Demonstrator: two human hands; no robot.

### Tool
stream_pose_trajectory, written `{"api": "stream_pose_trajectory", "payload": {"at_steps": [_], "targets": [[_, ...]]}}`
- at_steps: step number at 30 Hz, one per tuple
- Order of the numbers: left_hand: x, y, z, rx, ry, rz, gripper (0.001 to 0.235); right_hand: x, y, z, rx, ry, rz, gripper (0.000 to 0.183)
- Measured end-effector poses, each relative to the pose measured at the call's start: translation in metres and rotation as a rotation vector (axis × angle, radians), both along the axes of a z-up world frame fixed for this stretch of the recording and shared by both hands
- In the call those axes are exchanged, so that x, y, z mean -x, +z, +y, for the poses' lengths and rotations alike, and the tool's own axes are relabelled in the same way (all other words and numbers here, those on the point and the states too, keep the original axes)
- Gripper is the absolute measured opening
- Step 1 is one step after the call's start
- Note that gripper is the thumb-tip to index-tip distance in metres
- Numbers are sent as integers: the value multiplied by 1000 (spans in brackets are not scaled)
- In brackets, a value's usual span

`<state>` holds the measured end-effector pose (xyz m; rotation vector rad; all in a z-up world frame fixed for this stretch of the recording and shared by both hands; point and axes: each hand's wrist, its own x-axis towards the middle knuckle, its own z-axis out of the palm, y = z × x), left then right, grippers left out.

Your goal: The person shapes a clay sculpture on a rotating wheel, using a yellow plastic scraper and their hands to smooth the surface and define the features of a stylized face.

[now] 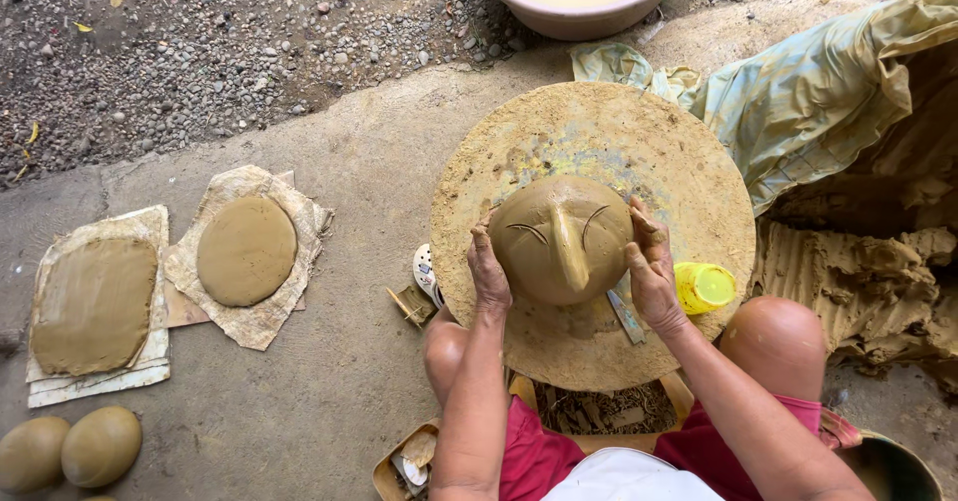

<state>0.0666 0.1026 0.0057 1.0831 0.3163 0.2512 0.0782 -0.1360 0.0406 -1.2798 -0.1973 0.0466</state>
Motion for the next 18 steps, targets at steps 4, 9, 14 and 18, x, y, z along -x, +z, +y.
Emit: {"api": "stream_pose_trajectory", "payload": {"at_steps": [4, 9, 14, 18], "targets": [[2, -15, -3, 17, 138, -23, 68, -9, 29, -3, 168, 53, 126, 75], [9, -25, -5, 31, 196, -55, 65, -11, 52, 6, 153, 101, 255, 90], [13, -26, 1, 91, 167, 29, 70, -11, 64, 20, 172, 83, 342, 97], [15, -22, 4, 45, 171, 10, 71, -10, 72, 24, 273, 68, 351, 101]]}}
